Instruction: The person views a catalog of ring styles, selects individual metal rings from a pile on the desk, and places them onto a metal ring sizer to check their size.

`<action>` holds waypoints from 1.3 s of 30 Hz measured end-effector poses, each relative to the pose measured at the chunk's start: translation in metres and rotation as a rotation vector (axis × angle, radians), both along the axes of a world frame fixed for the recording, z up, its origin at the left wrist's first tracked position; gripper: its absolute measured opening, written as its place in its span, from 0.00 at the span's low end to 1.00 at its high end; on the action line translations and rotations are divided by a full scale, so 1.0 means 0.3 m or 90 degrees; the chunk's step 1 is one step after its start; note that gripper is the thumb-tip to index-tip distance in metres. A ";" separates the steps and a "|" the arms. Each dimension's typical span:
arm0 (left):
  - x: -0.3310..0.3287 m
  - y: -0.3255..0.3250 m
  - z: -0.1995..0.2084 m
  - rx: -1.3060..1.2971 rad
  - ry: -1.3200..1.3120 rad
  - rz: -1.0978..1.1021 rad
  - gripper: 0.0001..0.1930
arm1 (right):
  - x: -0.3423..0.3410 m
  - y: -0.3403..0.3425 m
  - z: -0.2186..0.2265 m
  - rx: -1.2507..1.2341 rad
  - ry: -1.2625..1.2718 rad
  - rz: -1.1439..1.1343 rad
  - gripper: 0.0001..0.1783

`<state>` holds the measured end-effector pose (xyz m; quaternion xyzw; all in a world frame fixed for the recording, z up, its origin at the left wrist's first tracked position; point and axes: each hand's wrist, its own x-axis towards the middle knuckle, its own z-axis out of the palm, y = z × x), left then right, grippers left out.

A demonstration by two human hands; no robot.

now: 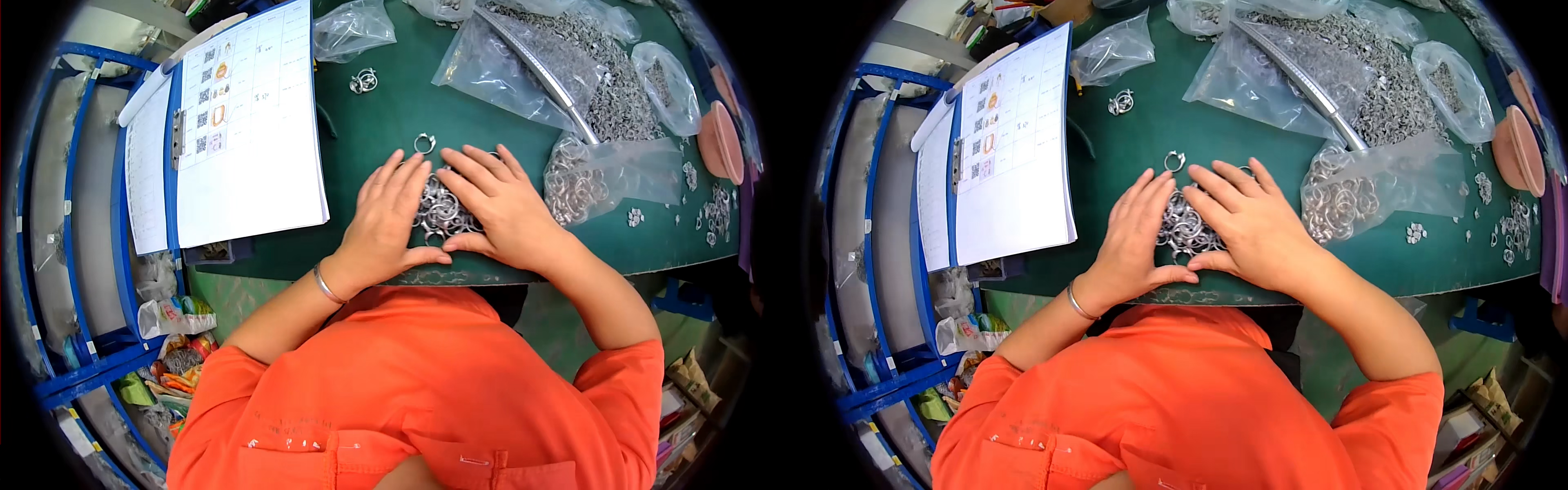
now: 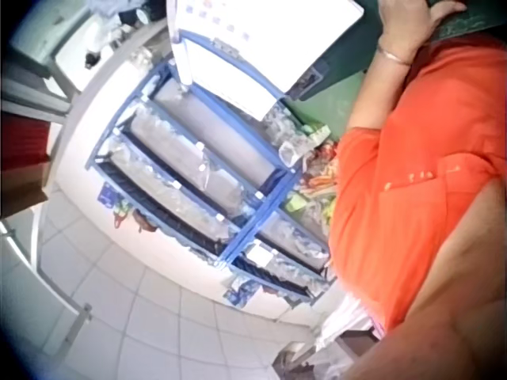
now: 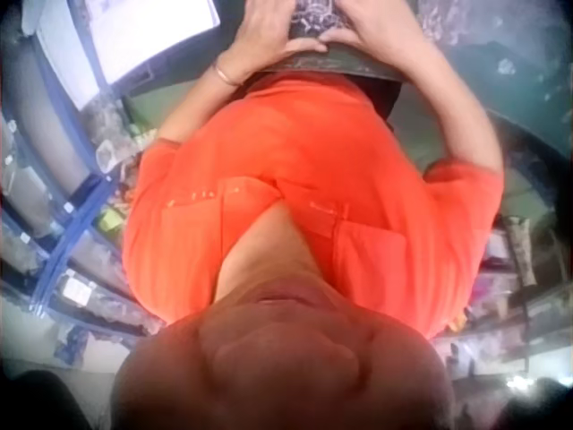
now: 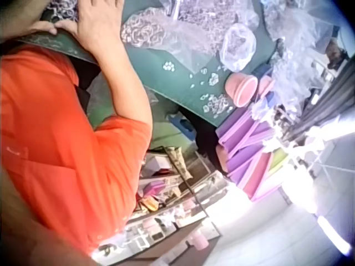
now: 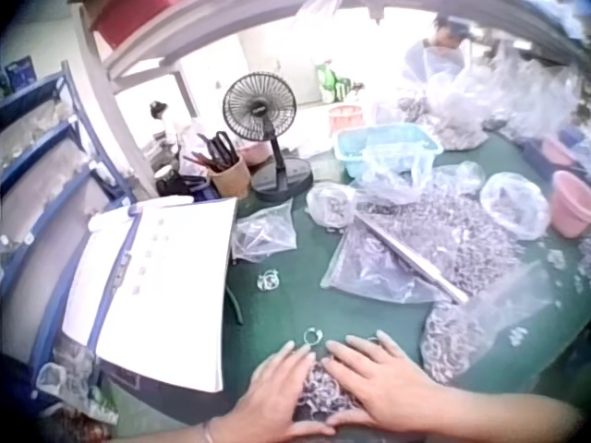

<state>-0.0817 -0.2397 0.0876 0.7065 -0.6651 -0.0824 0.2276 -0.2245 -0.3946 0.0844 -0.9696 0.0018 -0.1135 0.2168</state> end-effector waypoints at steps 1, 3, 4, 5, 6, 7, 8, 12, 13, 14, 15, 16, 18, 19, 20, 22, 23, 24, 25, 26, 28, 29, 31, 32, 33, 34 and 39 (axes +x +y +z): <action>0.003 -0.007 -0.002 0.004 0.000 0.001 0.51 | -0.015 0.003 0.003 -0.010 0.011 -0.036 0.41; 0.021 -0.034 -0.007 -0.031 0.102 -0.048 0.50 | -0.029 0.008 0.012 -0.015 0.021 -0.077 0.42; 0.047 -0.037 -0.012 -0.044 0.072 -0.016 0.46 | -0.030 0.013 0.019 -0.015 0.008 -0.091 0.43; 0.072 -0.047 -0.013 -0.069 0.036 0.039 0.38 | -0.028 0.020 0.026 -0.016 -0.005 -0.104 0.44; 0.095 -0.062 -0.016 -0.066 -0.021 0.114 0.34 | -0.021 0.022 0.033 -0.014 -0.019 -0.085 0.45; 0.114 -0.073 -0.018 -0.068 -0.078 0.187 0.30 | -0.010 0.026 0.036 -0.009 -0.049 -0.080 0.45; 0.134 -0.062 -0.038 -0.051 -0.082 0.241 0.28 | -0.001 0.035 0.035 -0.007 -0.061 -0.067 0.44; 0.161 -0.012 -0.086 0.016 -0.175 0.346 0.28 | 0.036 0.029 0.026 -0.013 -0.086 -0.044 0.41; 0.162 0.008 -0.098 0.029 -0.167 0.379 0.28 | 0.038 0.017 0.040 -0.005 -0.112 -0.038 0.40; 0.165 0.018 -0.103 0.045 -0.168 0.392 0.29 | 0.038 -0.016 0.074 0.002 -0.172 -0.061 0.36; 0.167 0.031 -0.107 0.064 -0.167 0.411 0.30 | 0.048 -0.078 0.108 -0.017 -0.255 -0.084 0.29; 0.164 0.038 -0.104 0.062 -0.140 0.427 0.31 | 0.041 -0.143 0.163 -0.041 -0.318 -0.124 0.18; 0.161 0.043 -0.094 0.042 -0.092 0.422 0.32 | 0.009 -0.286 0.235 -0.085 -0.254 -0.309 0.07; 0.157 0.038 -0.082 0.025 -0.054 0.403 0.33 | -0.009 -0.361 0.245 -0.138 -0.181 -0.372 0.07; 0.143 0.029 -0.066 0.003 -0.006 0.385 0.33 | -0.032 -0.417 0.263 -0.170 0.015 -0.406 0.09; 0.096 0.035 -0.061 -0.078 -0.054 0.319 0.24 | -0.005 -0.437 0.259 -0.053 0.314 -0.384 0.12; 0.068 0.029 -0.042 -0.130 -0.043 0.258 0.21 | 0.006 -0.445 0.239 -0.052 0.319 -0.374 0.12; 0.034 0.007 -0.011 -0.176 0.005 0.221 0.15 | 0.009 -0.449 0.191 -0.062 0.329 -0.390 0.14; 0.033 -0.016 0.006 -0.226 -0.024 0.173 0.11 | 0.015 -0.448 0.148 -0.075 0.333 -0.404 0.15; 0.025 -0.031 0.005 -0.214 0.034 0.170 0.10 | 0.012 -0.443 0.106 -0.094 0.272 -0.425 0.16; 0.037 -0.081 0.002 -0.210 0.091 0.169 0.09 | 0.010 -0.460 0.102 -0.079 0.237 -0.402 0.16; 0.049 -0.112 -0.003 -0.214 0.096 0.170 0.09 | 0.002 -0.470 0.104 -0.064 0.203 -0.391 0.15; 0.061 -0.166 -0.026 -0.179 0.113 0.231 0.09 | -0.033 -0.481 0.147 -0.046 0.043 -0.389 0.12; 0.074 -0.184 -0.034 -0.171 0.073 0.219 0.09 | -0.046 -0.472 0.187 -0.040 -0.006 -0.398 0.12; 0.080 -0.197 -0.047 -0.160 0.035 0.205 0.09 | -0.066 -0.462 0.219 -0.032 -0.051 -0.407 0.13; 0.085 -0.200 -0.056 -0.161 0.035 0.209 0.09 | -0.077 -0.441 0.249 -0.032 -0.051 -0.403 0.13; 0.069 -0.186 -0.036 -0.164 0.204 0.238 0.10 | -0.095 -0.270 0.278 0.282 -0.294 -0.390 0.15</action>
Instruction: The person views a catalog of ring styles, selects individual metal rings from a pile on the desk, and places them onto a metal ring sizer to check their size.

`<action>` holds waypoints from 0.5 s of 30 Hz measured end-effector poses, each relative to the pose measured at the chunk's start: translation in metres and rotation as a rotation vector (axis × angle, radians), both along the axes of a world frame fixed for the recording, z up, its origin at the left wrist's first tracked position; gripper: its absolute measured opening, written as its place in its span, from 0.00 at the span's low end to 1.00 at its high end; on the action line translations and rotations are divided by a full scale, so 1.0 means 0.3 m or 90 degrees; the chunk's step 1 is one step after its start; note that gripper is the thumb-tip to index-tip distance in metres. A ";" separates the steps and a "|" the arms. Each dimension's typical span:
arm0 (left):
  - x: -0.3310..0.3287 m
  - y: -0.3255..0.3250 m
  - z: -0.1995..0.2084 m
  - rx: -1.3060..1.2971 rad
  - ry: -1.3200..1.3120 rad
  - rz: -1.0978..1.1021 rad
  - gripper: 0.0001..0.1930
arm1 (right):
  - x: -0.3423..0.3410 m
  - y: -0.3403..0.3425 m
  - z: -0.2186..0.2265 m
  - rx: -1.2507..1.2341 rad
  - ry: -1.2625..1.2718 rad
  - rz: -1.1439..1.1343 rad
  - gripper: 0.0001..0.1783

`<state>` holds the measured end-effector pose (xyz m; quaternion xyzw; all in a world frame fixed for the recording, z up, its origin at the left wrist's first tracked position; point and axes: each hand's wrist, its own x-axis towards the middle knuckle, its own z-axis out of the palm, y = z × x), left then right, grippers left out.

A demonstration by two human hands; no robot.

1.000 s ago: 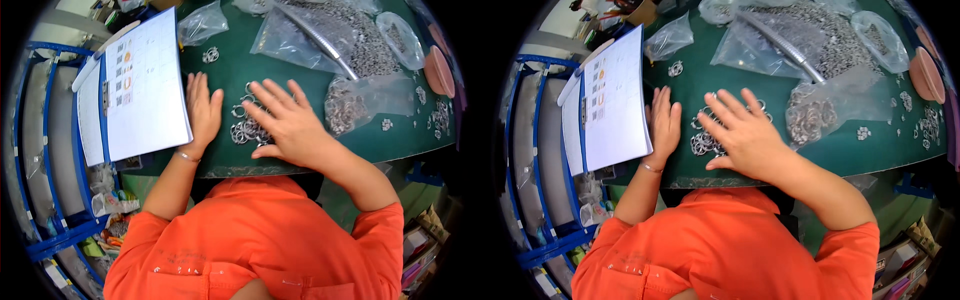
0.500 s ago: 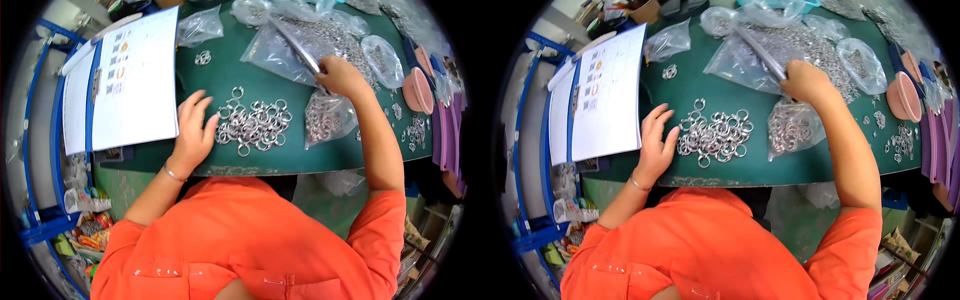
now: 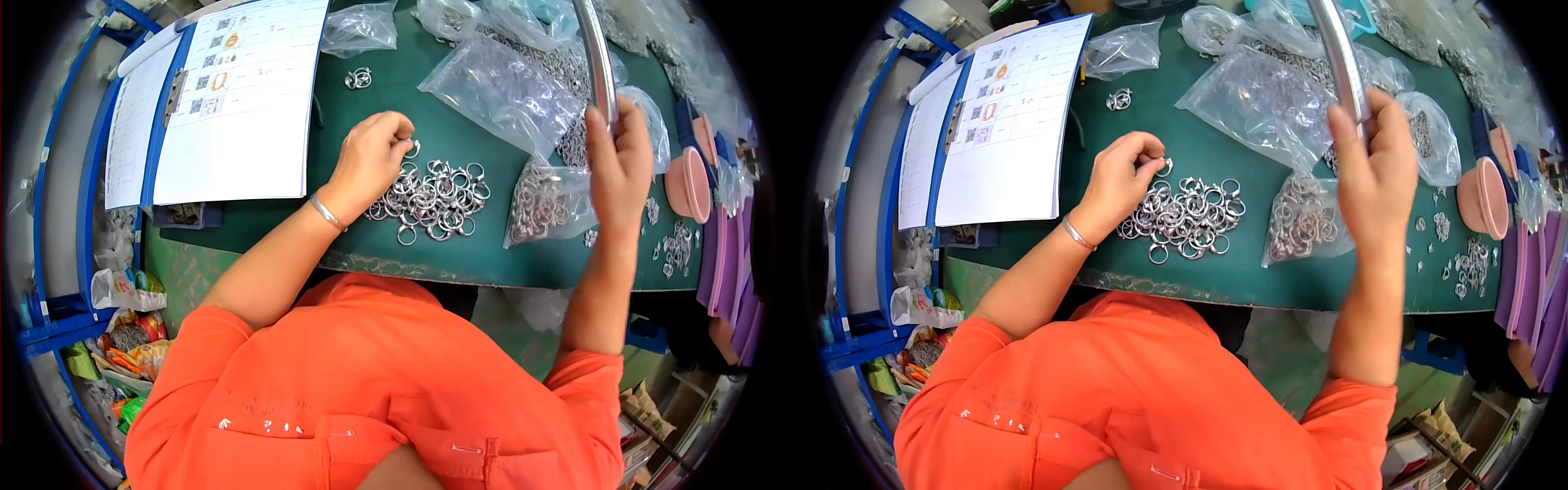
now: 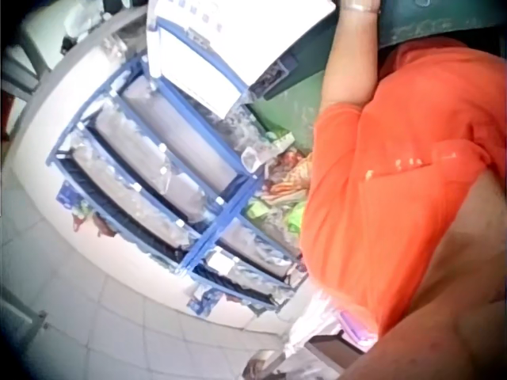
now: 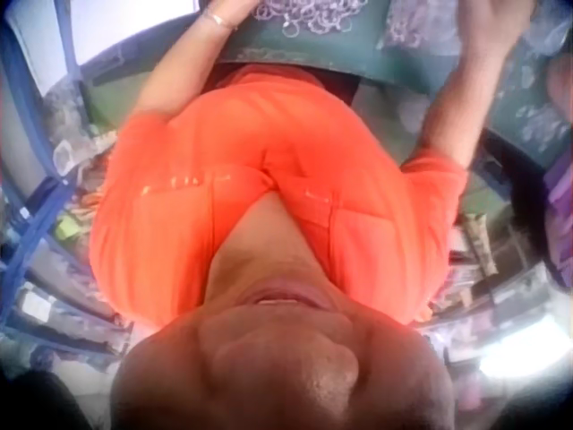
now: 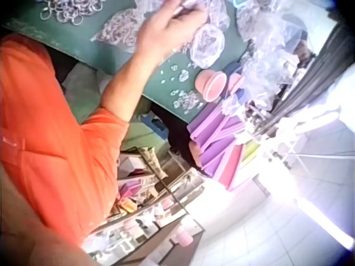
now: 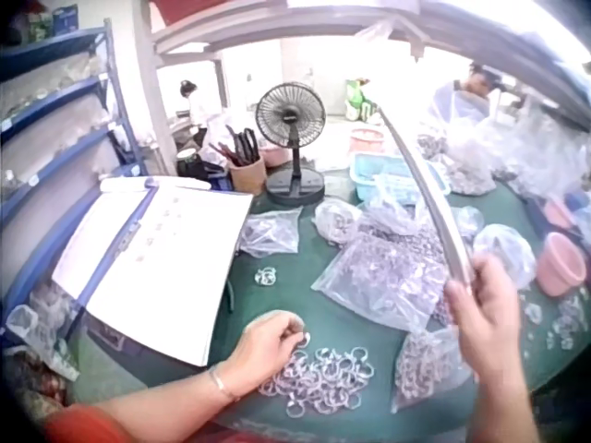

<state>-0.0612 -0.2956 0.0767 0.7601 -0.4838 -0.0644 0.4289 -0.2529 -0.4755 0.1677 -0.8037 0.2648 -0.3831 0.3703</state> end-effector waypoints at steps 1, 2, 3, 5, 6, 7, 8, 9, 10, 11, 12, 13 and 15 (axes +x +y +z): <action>-0.013 0.003 0.001 -0.055 0.058 0.017 0.12 | 0.006 0.048 -0.011 0.054 -0.059 0.021 0.14; -0.021 0.008 0.008 -0.058 0.053 0.023 0.12 | 0.020 0.095 -0.025 0.108 -0.118 0.045 0.13; -0.031 0.012 0.016 -0.128 0.014 0.002 0.14 | 0.031 0.128 -0.047 0.162 -0.175 0.078 0.13; -0.043 0.028 0.037 -0.207 -0.039 -0.038 0.15 | 0.049 0.166 -0.087 0.215 -0.200 0.110 0.14; -0.051 0.039 0.041 -0.215 -0.072 -0.056 0.17 | 0.061 0.179 -0.110 0.239 -0.217 0.126 0.14; -0.056 0.044 0.041 -0.248 -0.080 -0.062 0.18 | 0.072 0.183 -0.135 0.254 -0.220 0.132 0.14; -0.057 0.049 0.040 -0.280 -0.088 -0.069 0.20 | 0.080 0.184 -0.154 0.258 -0.224 0.136 0.14; -0.059 0.053 0.039 -0.277 -0.089 -0.064 0.20 | 0.084 0.183 -0.168 0.260 -0.206 0.133 0.14; -0.060 0.058 0.041 -0.302 -0.078 -0.073 0.22 | 0.087 0.181 -0.181 0.262 -0.187 0.129 0.14; -0.061 0.063 0.043 -0.328 -0.067 -0.081 0.24 | 0.088 0.179 -0.194 0.272 -0.195 0.144 0.15; -0.064 0.065 0.052 -0.329 -0.070 -0.078 0.24 | 0.092 0.181 -0.195 0.271 -0.196 0.149 0.15; -0.071 0.069 0.062 -0.321 -0.052 -0.066 0.25 | 0.093 0.187 -0.195 0.278 -0.185 0.142 0.15; -0.083 0.072 0.086 -0.289 0.038 -0.038 0.22 | 0.090 0.196 -0.201 0.293 -0.171 0.151 0.17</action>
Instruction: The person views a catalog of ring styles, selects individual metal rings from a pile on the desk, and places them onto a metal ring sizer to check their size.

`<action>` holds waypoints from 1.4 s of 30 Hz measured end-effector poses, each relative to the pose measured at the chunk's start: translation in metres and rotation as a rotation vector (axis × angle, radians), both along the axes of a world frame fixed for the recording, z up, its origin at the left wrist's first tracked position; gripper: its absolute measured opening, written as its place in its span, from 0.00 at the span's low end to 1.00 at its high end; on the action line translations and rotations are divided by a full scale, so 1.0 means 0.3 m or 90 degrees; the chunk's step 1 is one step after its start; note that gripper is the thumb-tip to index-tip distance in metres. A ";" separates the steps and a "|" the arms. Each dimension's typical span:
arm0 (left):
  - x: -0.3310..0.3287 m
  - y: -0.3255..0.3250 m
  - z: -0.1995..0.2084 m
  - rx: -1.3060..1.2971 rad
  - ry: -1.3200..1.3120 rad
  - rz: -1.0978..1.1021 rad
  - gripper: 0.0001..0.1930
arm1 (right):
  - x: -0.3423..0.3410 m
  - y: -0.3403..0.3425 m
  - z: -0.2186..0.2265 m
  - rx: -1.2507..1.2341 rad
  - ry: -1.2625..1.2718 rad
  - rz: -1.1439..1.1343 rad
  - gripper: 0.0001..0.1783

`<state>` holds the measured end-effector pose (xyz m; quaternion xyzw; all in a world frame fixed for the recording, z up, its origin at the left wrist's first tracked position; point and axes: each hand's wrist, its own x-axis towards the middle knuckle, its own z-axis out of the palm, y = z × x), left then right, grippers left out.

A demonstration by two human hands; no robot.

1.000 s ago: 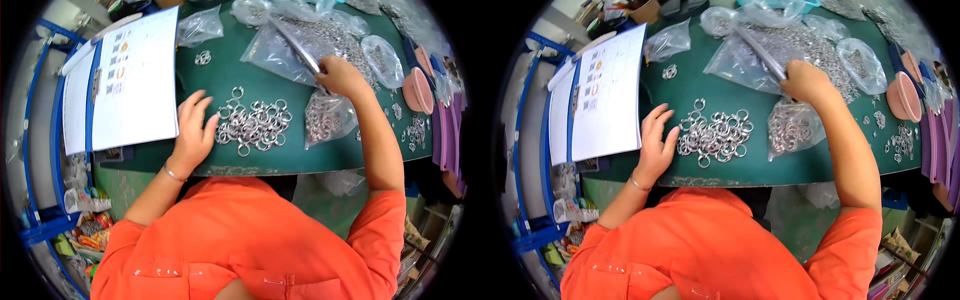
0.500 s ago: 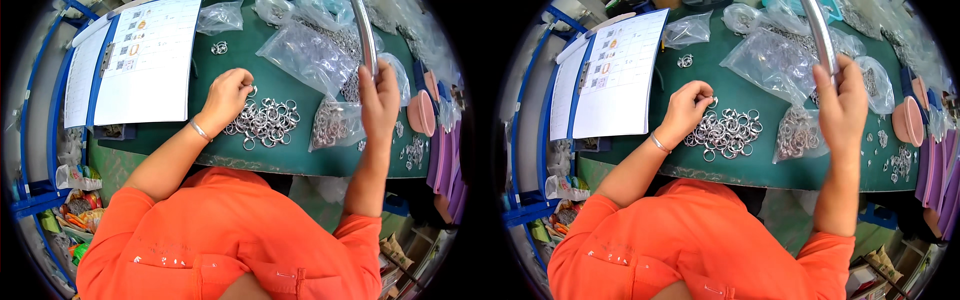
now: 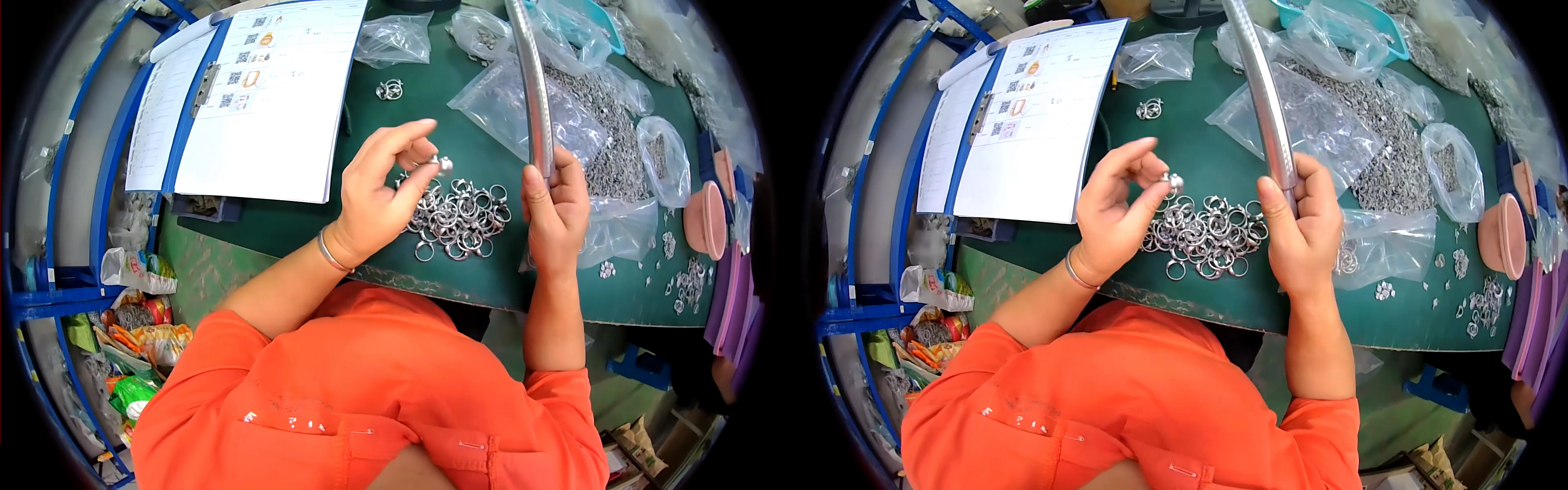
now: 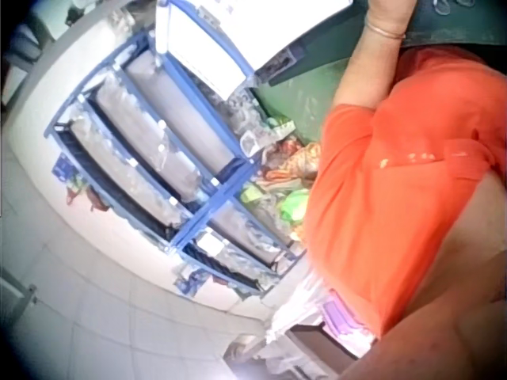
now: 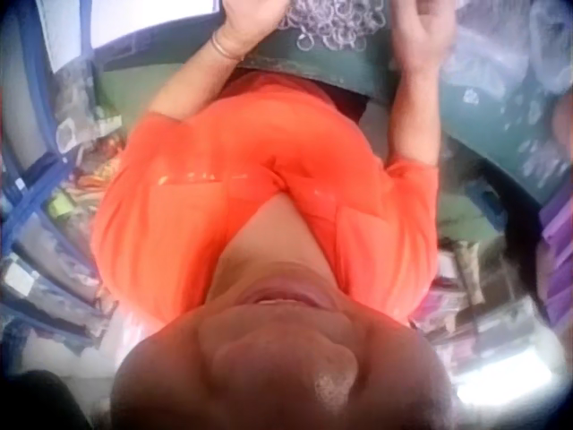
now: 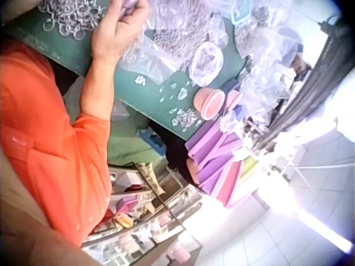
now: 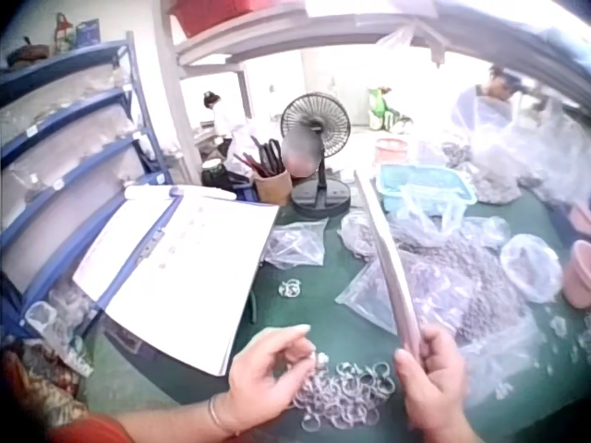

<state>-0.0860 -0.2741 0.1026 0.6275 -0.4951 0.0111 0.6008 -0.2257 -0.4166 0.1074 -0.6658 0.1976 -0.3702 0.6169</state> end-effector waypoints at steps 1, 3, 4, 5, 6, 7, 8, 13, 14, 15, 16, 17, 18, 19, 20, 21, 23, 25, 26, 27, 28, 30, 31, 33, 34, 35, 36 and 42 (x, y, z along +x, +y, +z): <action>-0.012 -0.003 0.026 -0.008 0.144 -0.039 0.15 | -0.003 0.006 0.007 -0.004 -0.003 0.002 0.17; -0.004 -0.006 0.044 -0.030 0.654 -0.150 0.11 | -0.013 0.024 0.029 0.075 -0.016 0.069 0.20; 0.010 -0.006 0.040 -0.059 0.769 -0.202 0.12 | -0.028 0.041 0.047 0.096 0.005 0.083 0.23; 0.011 -0.003 0.042 -0.066 0.820 -0.194 0.12 | -0.039 0.061 0.042 0.089 -0.001 0.056 0.24; 0.009 -0.015 0.049 -0.077 0.857 -0.213 0.13 | -0.082 0.067 0.036 0.031 0.050 0.030 0.24; 0.012 -0.013 0.051 -0.090 0.896 -0.222 0.14 | -0.123 0.076 0.024 -0.023 0.102 0.012 0.24; 0.022 -0.014 0.043 -0.117 0.918 -0.247 0.16 | -0.159 0.089 0.019 -0.074 0.135 0.000 0.23; 0.061 -0.029 -0.015 -0.146 1.060 -0.394 0.17 | -0.305 0.157 0.000 -0.279 0.238 -0.025 0.23; 0.064 -0.030 -0.012 -0.140 1.073 -0.397 0.18 | -0.319 0.171 0.001 -0.304 0.259 -0.027 0.23; 0.063 -0.033 -0.008 -0.129 1.090 -0.402 0.18 | -0.334 0.187 0.000 -0.292 0.283 -0.025 0.23; 0.065 -0.034 -0.008 -0.126 1.095 -0.439 0.19 | -0.336 0.196 -0.005 -0.332 0.270 -0.029 0.23; 0.062 -0.032 -0.004 -0.108 1.071 -0.454 0.20 | -0.332 0.200 -0.009 -0.371 0.258 -0.032 0.23; 0.057 -0.028 -0.007 -0.077 1.013 -0.445 0.19 | -0.332 0.206 -0.005 -0.365 0.270 -0.036 0.23; 0.052 -0.022 -0.009 -0.048 0.955 -0.436 0.19 | -0.328 0.209 0.002 -0.383 0.279 -0.028 0.23; 0.049 -0.013 -0.009 -0.010 0.868 -0.394 0.18 | -0.322 0.209 0.006 -0.400 0.288 -0.019 0.24; 0.049 -0.002 -0.019 0.001 0.799 -0.385 0.17 | -0.316 0.207 0.006 -0.395 0.300 -0.021 0.24; 0.058 0.021 -0.047 -0.020 0.796 -0.373 0.17 | -0.299 0.196 0.004 -0.439 0.287 0.007 0.24; 0.074 0.037 -0.073 -0.019 0.798 -0.396 0.18 | -0.277 0.191 0.009 -0.441 0.277 0.013 0.25; 0.072 0.044 -0.082 -0.026 0.811 -0.406 0.17 | -0.270 0.191 0.018 -0.450 0.282 0.027 0.25; 0.072 0.045 -0.081 -0.035 0.820 -0.416 0.17 | -0.260 0.187 0.023 -0.462 0.284 0.040 0.25; 0.060 0.049 -0.068 -0.021 0.830 -0.394 0.18 | -0.248 0.184 0.026 -0.455 0.266 0.047 0.25; 0.039 0.040 -0.037 0.027 0.818 -0.399 0.21 | -0.232 0.184 0.031 -0.438 0.258 0.052 0.23; 0.035 0.038 -0.024 0.072 0.803 -0.402 0.25 | -0.227 0.187 0.032 -0.422 0.246 0.058 0.22; 0.038 0.040 -0.014 0.124 0.844 -0.417 0.24 | -0.221 0.198 0.040 -0.339 0.264 0.062 0.20; 0.037 0.041 -0.019 0.167 0.719 -0.444 0.23 | -0.219 0.203 0.041 -0.257 0.276 0.068 0.18; 0.034 0.042 -0.024 0.207 0.591 -0.468 0.22 | -0.217 0.210 0.037 -0.255 0.277 0.064 0.18; 0.027 0.043 -0.025 0.185 0.582 -0.460 0.20 | -0.212 0.215 0.030 -0.199 0.270 0.057 0.17; 0.035 0.032 -0.055 0.092 0.642 -0.447 0.20 | -0.187 0.164 0.065 -0.112 0.309 0.127 0.10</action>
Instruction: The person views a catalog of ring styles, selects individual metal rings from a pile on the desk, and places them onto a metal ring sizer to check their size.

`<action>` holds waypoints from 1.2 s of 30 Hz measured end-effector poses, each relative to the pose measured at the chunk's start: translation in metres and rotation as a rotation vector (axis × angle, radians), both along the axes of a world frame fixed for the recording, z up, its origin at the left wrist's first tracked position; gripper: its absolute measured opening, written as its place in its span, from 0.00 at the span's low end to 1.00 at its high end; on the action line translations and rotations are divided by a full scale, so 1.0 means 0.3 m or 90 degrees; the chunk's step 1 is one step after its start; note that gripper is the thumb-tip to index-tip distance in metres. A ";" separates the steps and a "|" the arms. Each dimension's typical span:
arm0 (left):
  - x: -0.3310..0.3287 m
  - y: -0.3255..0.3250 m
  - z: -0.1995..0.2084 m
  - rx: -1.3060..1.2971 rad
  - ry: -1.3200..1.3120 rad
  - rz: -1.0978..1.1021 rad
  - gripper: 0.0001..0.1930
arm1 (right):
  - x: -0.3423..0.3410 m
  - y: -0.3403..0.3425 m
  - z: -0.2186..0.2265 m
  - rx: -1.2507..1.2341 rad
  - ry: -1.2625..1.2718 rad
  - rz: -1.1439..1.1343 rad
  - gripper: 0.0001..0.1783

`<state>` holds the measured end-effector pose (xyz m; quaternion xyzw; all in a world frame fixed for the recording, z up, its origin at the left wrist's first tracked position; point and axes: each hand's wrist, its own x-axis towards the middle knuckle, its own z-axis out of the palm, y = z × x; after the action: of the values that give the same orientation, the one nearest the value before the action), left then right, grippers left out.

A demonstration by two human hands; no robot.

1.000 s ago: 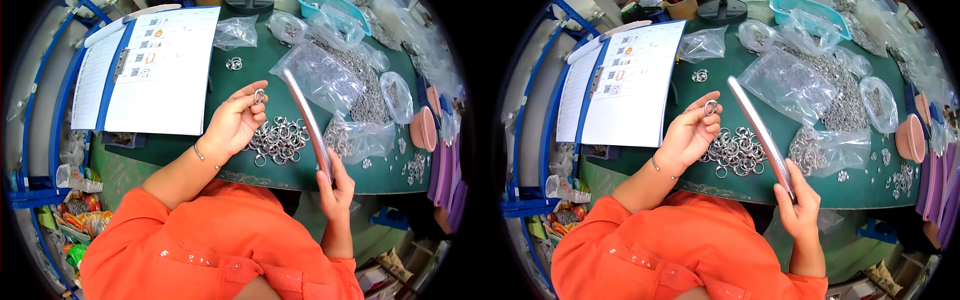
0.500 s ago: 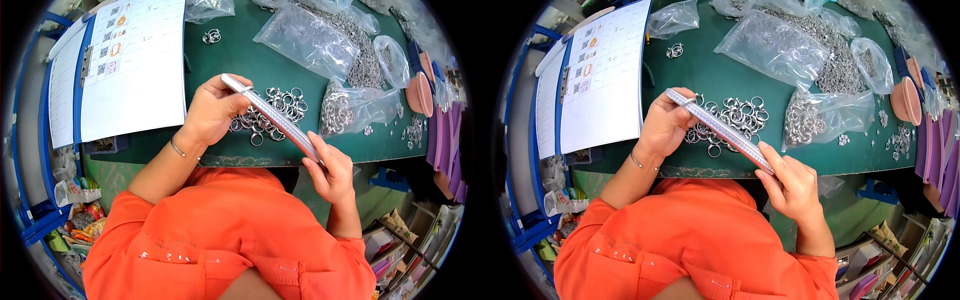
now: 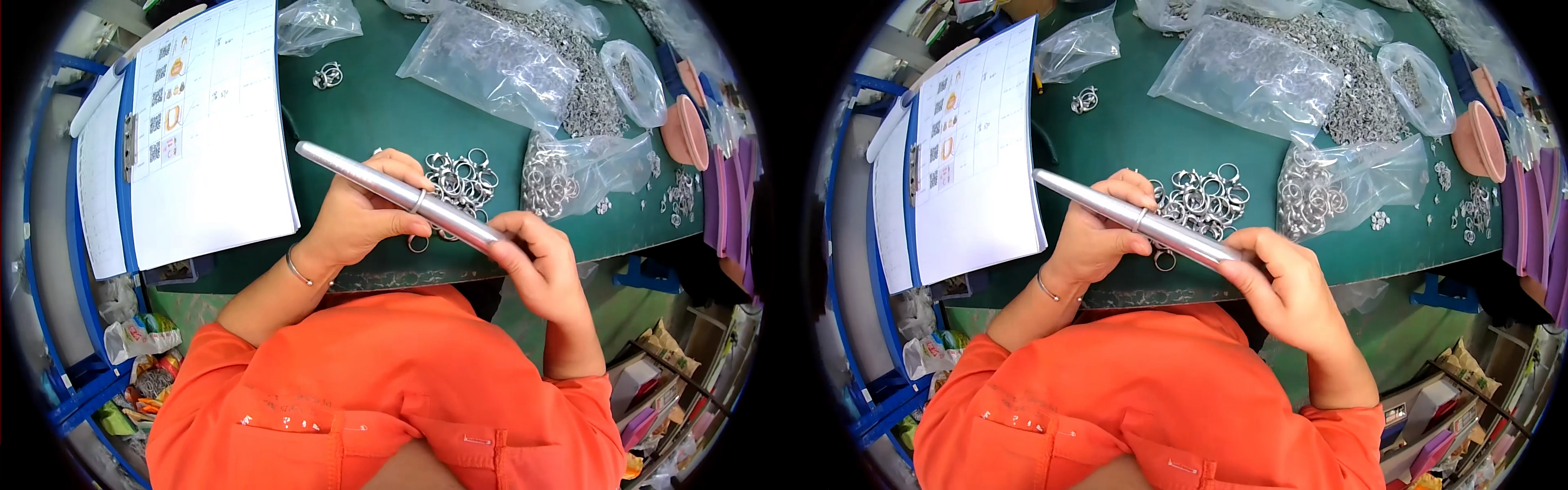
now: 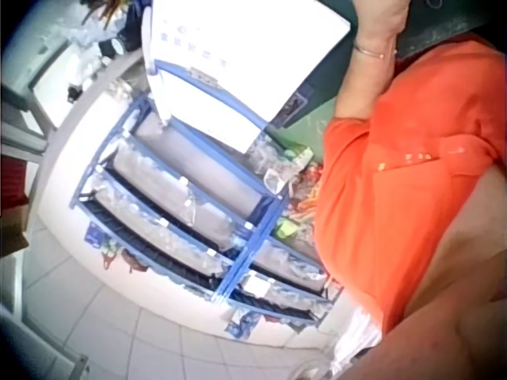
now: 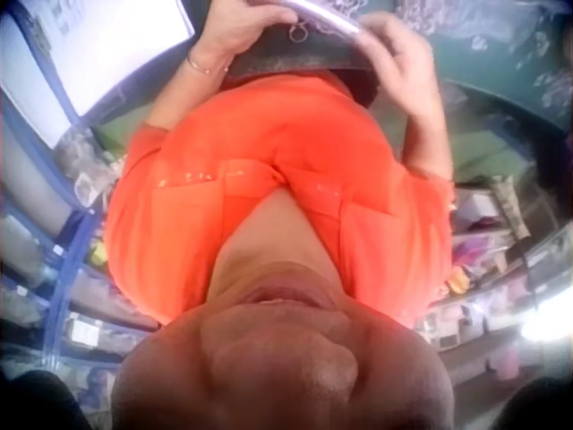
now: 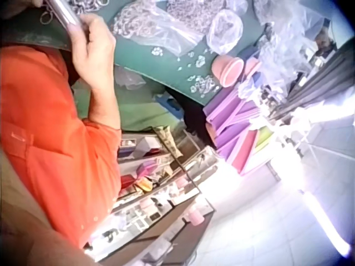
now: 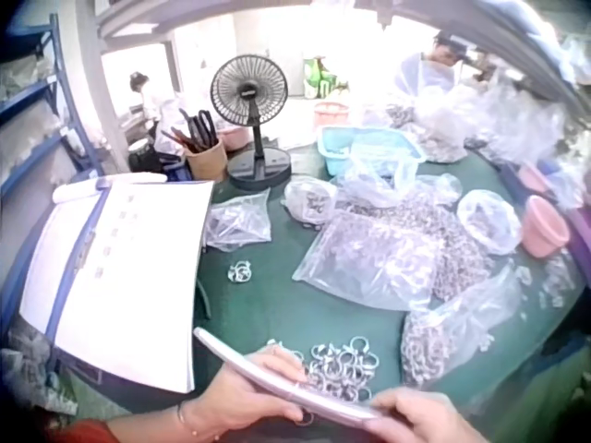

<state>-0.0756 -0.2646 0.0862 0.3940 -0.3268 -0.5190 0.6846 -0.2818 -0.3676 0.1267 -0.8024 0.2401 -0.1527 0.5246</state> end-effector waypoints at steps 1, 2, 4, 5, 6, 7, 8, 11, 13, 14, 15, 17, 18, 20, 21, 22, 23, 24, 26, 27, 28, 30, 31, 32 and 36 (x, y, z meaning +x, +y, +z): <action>0.001 -0.001 -0.001 -0.001 0.023 -0.002 0.20 | 0.006 -0.003 0.012 0.000 0.000 -0.001 0.10; 0.007 -0.003 -0.003 -0.001 0.023 -0.002 0.20 | 0.018 -0.007 0.037 0.226 0.039 -0.043 0.10; 0.022 -0.001 -0.014 -0.028 -0.014 -0.019 0.18 | 0.021 -0.012 0.035 0.454 0.083 -0.083 0.12; 0.024 0.002 -0.019 -0.042 -0.033 -0.027 0.18 | 0.016 -0.016 0.017 0.456 0.086 -0.083 0.12; 0.023 0.006 -0.022 -0.033 -0.018 -0.018 0.18 | 0.012 -0.022 -0.002 0.306 0.049 -0.006 0.14; 0.022 0.008 -0.026 -0.030 -0.017 -0.016 0.18 | 0.011 -0.026 -0.011 0.156 0.012 0.069 0.17; 0.021 0.010 -0.030 -0.033 -0.028 -0.015 0.18 | 0.028 -0.016 -0.011 0.037 -0.032 0.048 0.21; 0.011 0.005 -0.009 -0.011 -0.027 -0.016 0.21 | 0.042 -0.025 -0.010 -0.219 -0.060 0.043 0.21; 0.013 0.005 -0.015 -0.031 -0.045 -0.031 0.21 | 0.045 -0.023 -0.005 -0.240 -0.065 0.031 0.21; 0.010 0.003 -0.013 -0.025 -0.041 -0.028 0.21 | 0.046 -0.024 -0.007 -0.257 -0.073 0.030 0.21; 0.009 0.002 -0.010 -0.025 -0.041 -0.029 0.21 | 0.046 -0.025 -0.007 -0.276 -0.081 0.028 0.21; 0.006 0.001 -0.003 -0.004 -0.005 -0.039 0.21 | 0.043 -0.022 -0.006 -0.284 -0.076 0.026 0.21; 0.004 0.000 -0.007 -0.004 -0.005 -0.041 0.21 | 0.042 -0.020 -0.005 -0.292 -0.070 0.027 0.21; 0.002 0.001 -0.020 -0.025 -0.068 -0.037 0.21 | 0.044 -0.017 -0.008 -0.293 -0.081 0.024 0.21; 0.000 0.001 -0.022 -0.025 -0.067 -0.038 0.21 | 0.044 -0.016 -0.010 -0.295 -0.091 0.024 0.21; 0.000 0.001 -0.024 -0.041 -0.095 -0.030 0.21 | 0.043 -0.016 -0.011 -0.295 -0.091 0.024 0.21; -0.001 0.001 -0.027 -0.057 -0.124 -0.023 0.21 | 0.041 -0.016 -0.011 -0.307 -0.095 0.027 0.21; -0.001 0.003 -0.030 -0.058 -0.123 -0.021 0.21 | 0.041 -0.017 -0.011 -0.320 -0.100 0.032 0.21; -0.001 0.006 -0.037 -0.071 -0.135 -0.021 0.18 | 0.043 -0.018 -0.016 -0.322 -0.101 0.034 0.21; 0.001 0.005 -0.033 -0.074 -0.137 -0.018 0.18 | 0.047 -0.021 -0.017 -0.326 -0.106 0.035 0.21; 0.000 0.004 -0.027 -0.065 -0.136 -0.020 0.19 | 0.048 -0.020 -0.016 -0.329 -0.108 0.037 0.21; -0.011 0.004 -0.013 -0.049 -0.144 -0.005 0.20 | 0.045 -0.012 -0.009 -0.303 -0.102 0.025 0.21; -0.019 0.004 -0.006 -0.038 -0.115 0.004 0.20 | 0.043 -0.007 -0.006 -0.308 -0.117 0.029 0.21; -0.033 0.001 0.007 -0.019 -0.045 0.007 0.19 | 0.035 -0.001 -0.002 -0.250 -0.106 0.005 0.21; -0.091 -0.042 0.078 0.039 0.145 -0.008 0.18 | -0.017 -0.010 0.012 -0.114 -0.111 -0.045 0.21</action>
<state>-0.1029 -0.2772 0.1097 0.3510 -0.2334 -0.5742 0.7018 -0.2869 -0.3706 0.1302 -0.8205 0.2073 -0.2612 0.4643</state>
